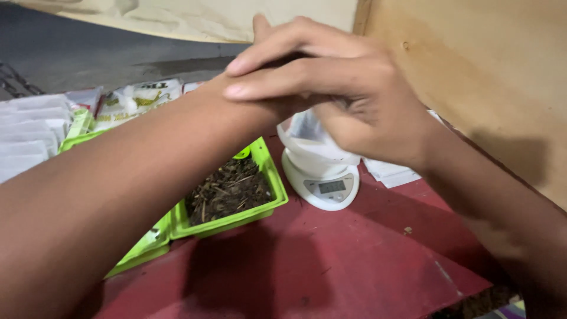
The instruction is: Filling a tea bag with leaves, weighing it on a scale, and tying it closed
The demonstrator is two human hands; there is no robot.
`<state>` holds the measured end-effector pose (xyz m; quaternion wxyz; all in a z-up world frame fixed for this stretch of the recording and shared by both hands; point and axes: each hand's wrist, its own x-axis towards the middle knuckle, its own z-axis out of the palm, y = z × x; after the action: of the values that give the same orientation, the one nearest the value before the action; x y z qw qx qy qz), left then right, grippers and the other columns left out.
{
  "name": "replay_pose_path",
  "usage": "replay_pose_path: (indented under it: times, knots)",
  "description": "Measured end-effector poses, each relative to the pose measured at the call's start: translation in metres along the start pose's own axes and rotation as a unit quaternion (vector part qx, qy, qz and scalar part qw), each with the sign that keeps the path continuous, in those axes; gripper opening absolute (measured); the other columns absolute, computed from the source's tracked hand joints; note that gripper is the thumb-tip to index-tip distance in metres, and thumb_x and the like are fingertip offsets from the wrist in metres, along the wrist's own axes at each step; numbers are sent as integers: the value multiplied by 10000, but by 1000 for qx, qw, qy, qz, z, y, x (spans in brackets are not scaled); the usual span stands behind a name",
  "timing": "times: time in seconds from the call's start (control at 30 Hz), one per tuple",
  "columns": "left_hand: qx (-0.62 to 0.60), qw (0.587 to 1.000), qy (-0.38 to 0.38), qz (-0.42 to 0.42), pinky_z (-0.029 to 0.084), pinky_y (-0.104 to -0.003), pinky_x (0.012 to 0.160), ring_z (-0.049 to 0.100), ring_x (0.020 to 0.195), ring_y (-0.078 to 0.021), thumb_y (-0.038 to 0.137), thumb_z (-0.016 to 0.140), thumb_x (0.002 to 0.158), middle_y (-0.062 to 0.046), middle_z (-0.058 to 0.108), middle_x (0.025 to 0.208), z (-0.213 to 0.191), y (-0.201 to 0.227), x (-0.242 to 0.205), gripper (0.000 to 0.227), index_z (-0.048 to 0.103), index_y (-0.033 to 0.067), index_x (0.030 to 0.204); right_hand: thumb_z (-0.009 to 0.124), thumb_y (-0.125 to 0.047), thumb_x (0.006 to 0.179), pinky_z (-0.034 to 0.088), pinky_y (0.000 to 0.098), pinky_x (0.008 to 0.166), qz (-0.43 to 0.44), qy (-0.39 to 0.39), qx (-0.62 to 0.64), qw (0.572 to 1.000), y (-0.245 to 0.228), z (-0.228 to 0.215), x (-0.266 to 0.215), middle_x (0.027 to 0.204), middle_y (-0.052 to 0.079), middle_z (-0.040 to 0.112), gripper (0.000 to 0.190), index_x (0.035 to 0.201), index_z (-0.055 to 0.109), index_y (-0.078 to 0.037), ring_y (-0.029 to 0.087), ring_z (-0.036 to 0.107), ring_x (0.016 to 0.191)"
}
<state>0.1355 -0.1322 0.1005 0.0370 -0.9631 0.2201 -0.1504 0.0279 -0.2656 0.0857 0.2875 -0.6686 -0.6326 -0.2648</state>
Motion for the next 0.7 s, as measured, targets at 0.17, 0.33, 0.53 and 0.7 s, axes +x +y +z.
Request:
replay_pose_path:
  times: [0.17,0.33,0.53,0.7]
  knots:
    - [32,999,7,-23,480,-568,860,711,1027,-341,328,808,790,-72,764,985,-15,-35,-41,104,775,275,873,447,203,935,477,484,1186,50,23,-122,991,4,-11,-38,1387,282,626,503,1405,573,77,416,626,1316]
    - [-75,991,73,-88,473,-507,740,687,935,-306,331,714,916,-64,747,1140,-49,-114,-140,293,730,211,1183,588,205,1002,557,380,879,155,43,-287,944,23,-11,-105,1236,231,690,315,1294,668,118,348,624,1098]
    - [-107,957,248,-110,488,-444,954,677,1091,-287,192,735,1173,-133,733,1245,-40,-192,-264,248,724,32,1363,549,82,1130,450,464,1133,236,21,-320,917,12,-4,-110,1291,224,701,204,1282,684,89,394,631,1175]
    - [-211,914,287,-195,452,-261,817,610,912,-119,-19,634,1053,-61,682,990,-35,-206,-313,68,656,16,1107,475,-84,1075,447,455,1089,306,64,-196,929,40,20,-145,1235,246,648,315,1260,646,104,368,613,1170]
